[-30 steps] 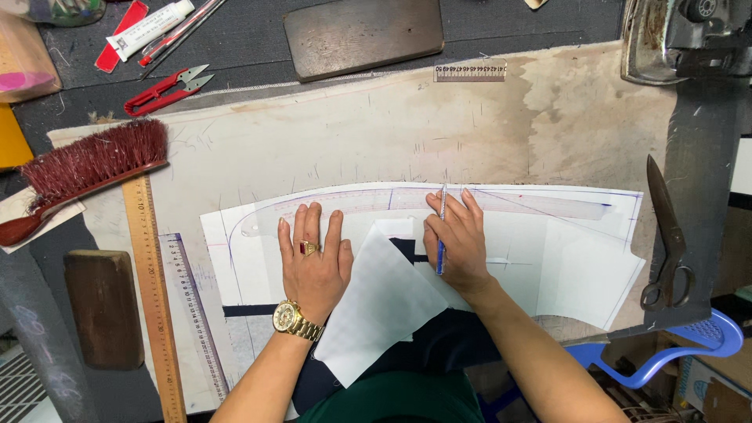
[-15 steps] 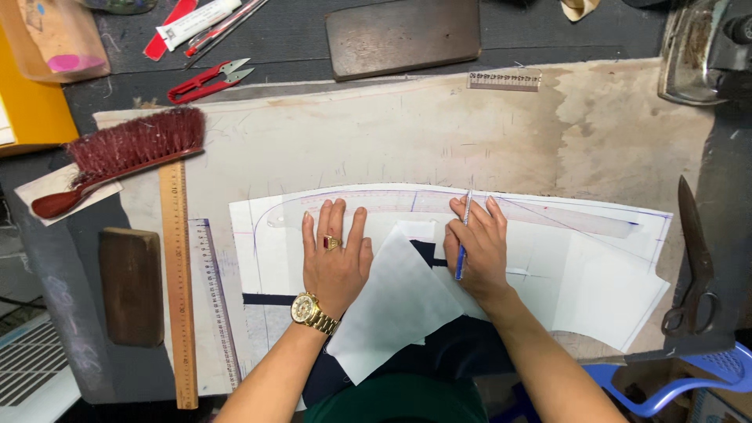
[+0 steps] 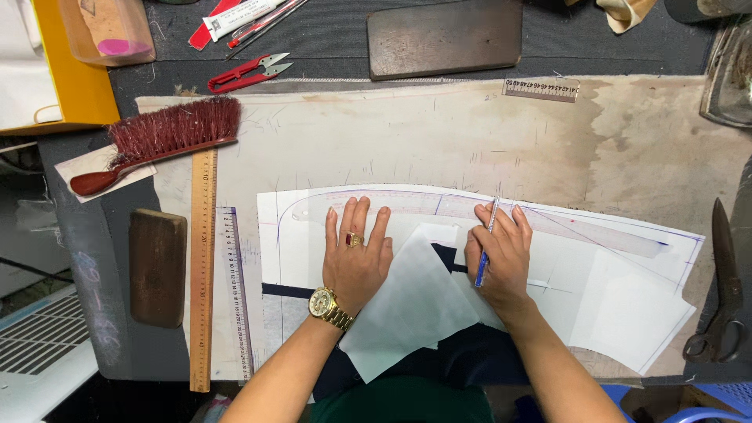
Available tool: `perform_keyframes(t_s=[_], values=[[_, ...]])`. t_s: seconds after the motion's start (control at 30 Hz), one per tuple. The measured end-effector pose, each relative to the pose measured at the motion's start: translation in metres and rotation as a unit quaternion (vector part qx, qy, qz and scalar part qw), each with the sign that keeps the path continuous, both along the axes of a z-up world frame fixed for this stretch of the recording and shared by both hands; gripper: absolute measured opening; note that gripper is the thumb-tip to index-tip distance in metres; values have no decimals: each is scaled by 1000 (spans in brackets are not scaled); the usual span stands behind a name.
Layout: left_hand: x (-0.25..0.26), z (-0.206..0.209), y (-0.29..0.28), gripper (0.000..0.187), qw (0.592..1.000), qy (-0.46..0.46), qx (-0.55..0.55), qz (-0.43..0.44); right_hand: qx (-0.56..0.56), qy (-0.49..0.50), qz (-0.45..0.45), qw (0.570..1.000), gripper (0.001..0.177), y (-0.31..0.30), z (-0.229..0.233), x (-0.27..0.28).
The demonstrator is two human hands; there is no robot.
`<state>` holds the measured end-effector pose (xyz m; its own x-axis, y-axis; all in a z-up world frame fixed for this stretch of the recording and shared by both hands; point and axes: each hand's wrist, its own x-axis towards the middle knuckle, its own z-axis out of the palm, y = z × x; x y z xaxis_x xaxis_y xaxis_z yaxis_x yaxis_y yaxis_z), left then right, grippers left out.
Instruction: The person traces lines on a fabric piece using a pen and a curved ruler on a workbench. They align the ruler with the pattern edges and mark the fabric, occasionally repositioning items on the table.
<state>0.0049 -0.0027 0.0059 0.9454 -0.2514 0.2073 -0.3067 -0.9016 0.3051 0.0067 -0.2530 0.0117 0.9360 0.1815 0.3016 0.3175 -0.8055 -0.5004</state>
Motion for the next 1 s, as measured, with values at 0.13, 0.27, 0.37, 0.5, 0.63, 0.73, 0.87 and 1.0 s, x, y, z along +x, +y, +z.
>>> perform_keyframes(t_s=[0.13,0.27,0.37,0.5,0.63,0.73,0.87,1.0], values=[[-1,-1,0,48,1000,5,4,0,-8,4,-5,1000,7,-1,-4,-3],[0,-1,-1,48,1000,-7,3,2,-9,10,-7,1000,6,-1,-5,-4],[0,-1,-1,48,1000,-11,4,2,-8,14,-7,1000,6,-2,-5,-4],[2,0,-1,48,1000,-13,0,2,-11,5,-3,1000,7,-3,-6,-3],[1,-2,0,48,1000,-19,-5,-1,-1,7,-9,1000,5,-2,-8,-3],[2,-4,-1,49,1000,-28,12,-3,11,3,-10,1000,5,-3,-10,-4],[3,1,-2,48,1000,-30,7,-3,-8,1,-10,1000,7,-4,-12,-4],[7,11,-5,44,1000,-26,10,1,-16,1,-7,1000,8,-5,-16,-5]])
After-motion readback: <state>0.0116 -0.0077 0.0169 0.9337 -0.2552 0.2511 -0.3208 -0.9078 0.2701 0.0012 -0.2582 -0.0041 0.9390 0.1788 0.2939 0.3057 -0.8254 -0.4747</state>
